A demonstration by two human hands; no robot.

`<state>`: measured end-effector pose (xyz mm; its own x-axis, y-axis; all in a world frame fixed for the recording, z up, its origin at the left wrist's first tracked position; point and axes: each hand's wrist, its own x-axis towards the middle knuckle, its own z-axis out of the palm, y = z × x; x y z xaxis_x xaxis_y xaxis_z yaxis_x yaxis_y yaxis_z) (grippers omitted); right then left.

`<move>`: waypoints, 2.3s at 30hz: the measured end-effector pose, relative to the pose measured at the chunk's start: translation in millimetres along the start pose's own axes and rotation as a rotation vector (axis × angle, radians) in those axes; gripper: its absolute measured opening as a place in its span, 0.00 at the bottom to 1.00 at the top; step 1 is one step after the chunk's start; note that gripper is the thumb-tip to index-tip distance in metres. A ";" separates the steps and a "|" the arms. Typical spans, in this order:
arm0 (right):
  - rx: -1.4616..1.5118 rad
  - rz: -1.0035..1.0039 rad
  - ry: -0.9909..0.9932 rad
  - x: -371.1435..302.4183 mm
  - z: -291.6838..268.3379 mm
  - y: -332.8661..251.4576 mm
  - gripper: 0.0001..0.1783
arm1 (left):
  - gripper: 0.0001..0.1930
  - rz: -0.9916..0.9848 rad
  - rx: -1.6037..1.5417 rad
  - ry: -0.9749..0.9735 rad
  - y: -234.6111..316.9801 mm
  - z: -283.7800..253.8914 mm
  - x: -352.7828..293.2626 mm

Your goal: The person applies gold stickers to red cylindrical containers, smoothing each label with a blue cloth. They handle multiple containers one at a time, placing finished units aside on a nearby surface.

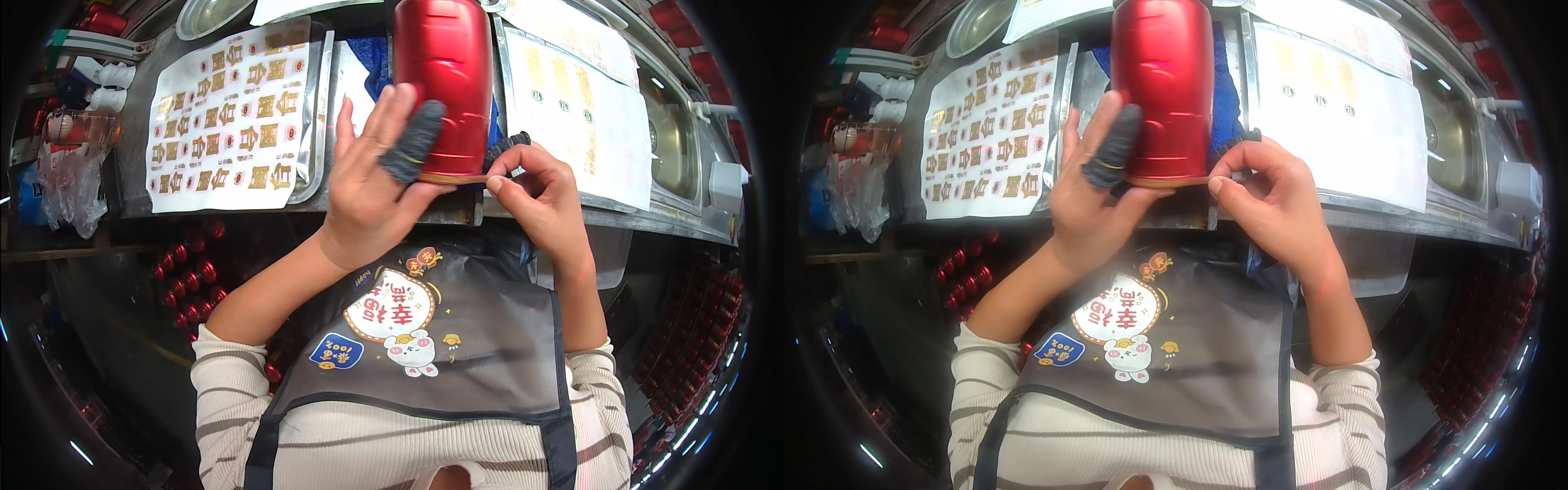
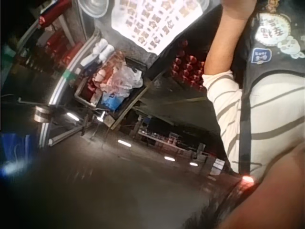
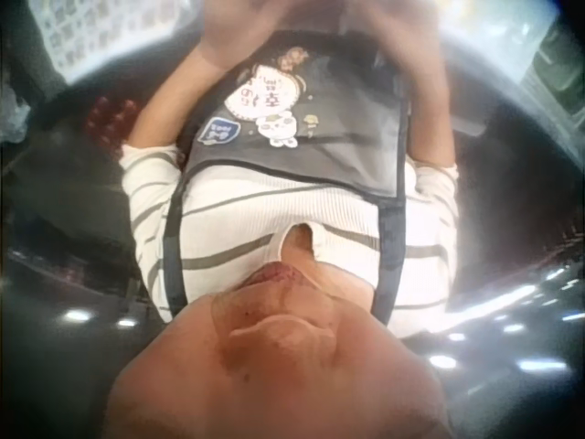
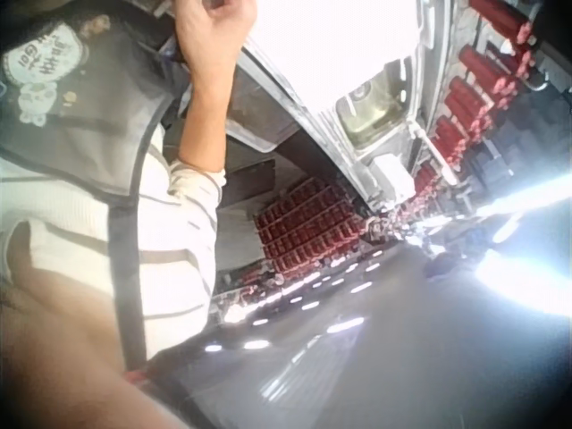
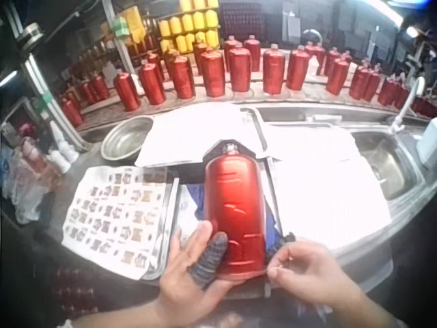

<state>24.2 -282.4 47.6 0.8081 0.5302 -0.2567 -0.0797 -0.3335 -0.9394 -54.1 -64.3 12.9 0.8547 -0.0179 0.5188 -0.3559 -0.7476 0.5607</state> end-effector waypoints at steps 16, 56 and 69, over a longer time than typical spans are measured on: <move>0.186 0.018 0.065 -13.7 -5.6 -11.0 0.02 | 0.18 0.020 0.113 -0.172 3.2 -17.5 -31.6; 0.230 0.066 0.021 -2.4 0.6 6.6 0.03 | 0.06 0.254 0.331 -0.067 30.0 4.1 17.2; 0.241 0.053 0.052 -6.8 6.0 4.3 0.03 | 0.22 -0.100 0.048 -0.070 4.9 -16.1 -37.5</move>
<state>15.0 -282.8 44.0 0.8275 0.4742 -0.3007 -0.2545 -0.1607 -0.9536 -94.0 -56.7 6.6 0.9099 0.0138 0.4147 -0.2503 -0.7788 0.5752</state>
